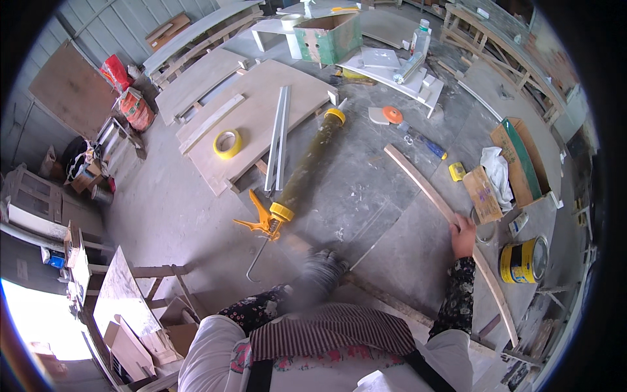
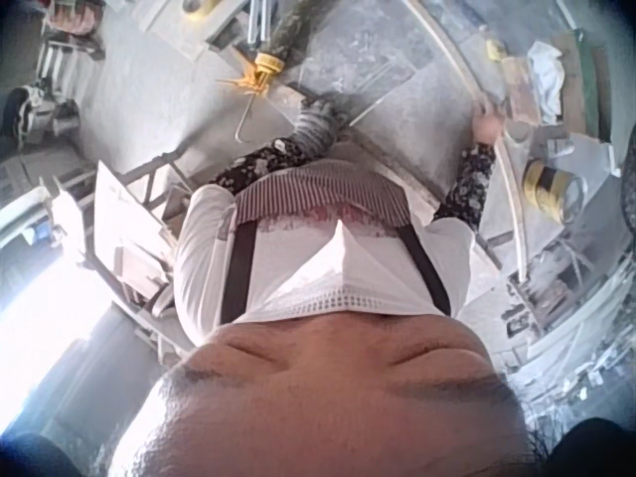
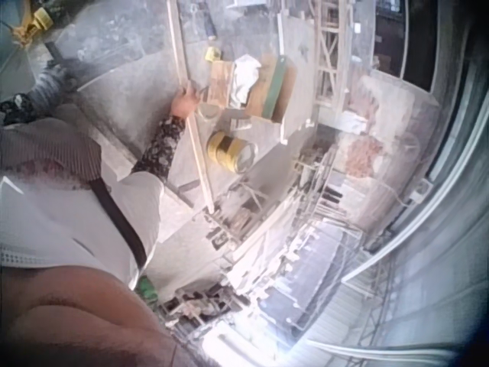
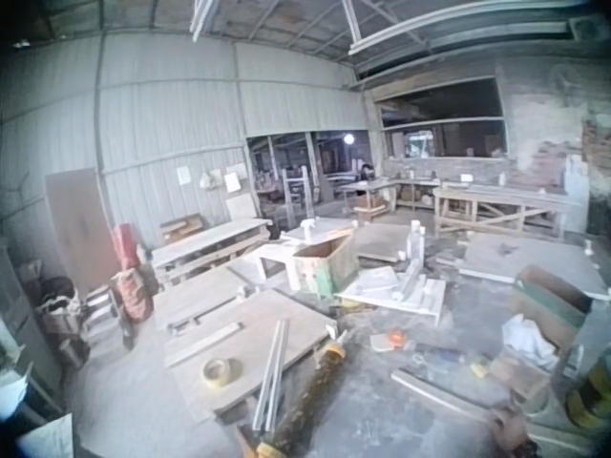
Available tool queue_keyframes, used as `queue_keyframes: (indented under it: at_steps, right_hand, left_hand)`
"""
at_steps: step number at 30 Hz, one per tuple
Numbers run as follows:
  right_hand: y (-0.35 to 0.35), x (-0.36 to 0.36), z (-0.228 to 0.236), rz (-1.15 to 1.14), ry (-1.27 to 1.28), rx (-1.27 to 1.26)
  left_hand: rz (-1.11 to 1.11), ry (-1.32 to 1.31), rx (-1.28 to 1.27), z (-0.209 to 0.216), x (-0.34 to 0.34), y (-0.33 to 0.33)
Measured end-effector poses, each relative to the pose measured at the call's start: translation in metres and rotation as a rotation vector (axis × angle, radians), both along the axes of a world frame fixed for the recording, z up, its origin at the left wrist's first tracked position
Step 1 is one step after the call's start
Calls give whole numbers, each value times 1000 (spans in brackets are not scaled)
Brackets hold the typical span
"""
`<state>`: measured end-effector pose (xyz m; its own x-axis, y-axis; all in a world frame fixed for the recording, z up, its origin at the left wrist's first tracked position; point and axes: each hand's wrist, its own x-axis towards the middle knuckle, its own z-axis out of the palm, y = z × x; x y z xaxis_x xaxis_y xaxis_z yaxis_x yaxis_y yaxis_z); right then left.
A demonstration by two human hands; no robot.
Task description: The person applies yellow tape to the edges of a wooden board and a wooden frame in a workshop. They use a utility knife to cut the tape and handle the board and frame pieces by hand.
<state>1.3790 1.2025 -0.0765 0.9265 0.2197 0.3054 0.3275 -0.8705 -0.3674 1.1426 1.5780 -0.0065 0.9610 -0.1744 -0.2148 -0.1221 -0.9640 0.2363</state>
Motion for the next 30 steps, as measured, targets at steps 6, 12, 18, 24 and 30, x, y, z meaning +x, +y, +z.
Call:
queue_keyframes:
  at_steps: [6, 12, 18, 24, 30]
  right_hand:
    - [-16, -6, -5, 15, 13, 17]
    - [-13, -12, 1, 1, 29, 18]
    - [8, -29, 25, 0, -82, 66]
    - [43, -85, 46, 171, 111, 279]
    - [90, -135, 71, 288, 283, 423]
  left_hand:
    - [-41, -44, -40, -21, -4, 6]
    - [-166, -36, -14, -24, 2, 7]
    - [-108, -122, -26, -21, 0, 7]
    - [454, -238, -352, -3, -46, 72]
    - [895, -374, 94, -36, -116, 141]
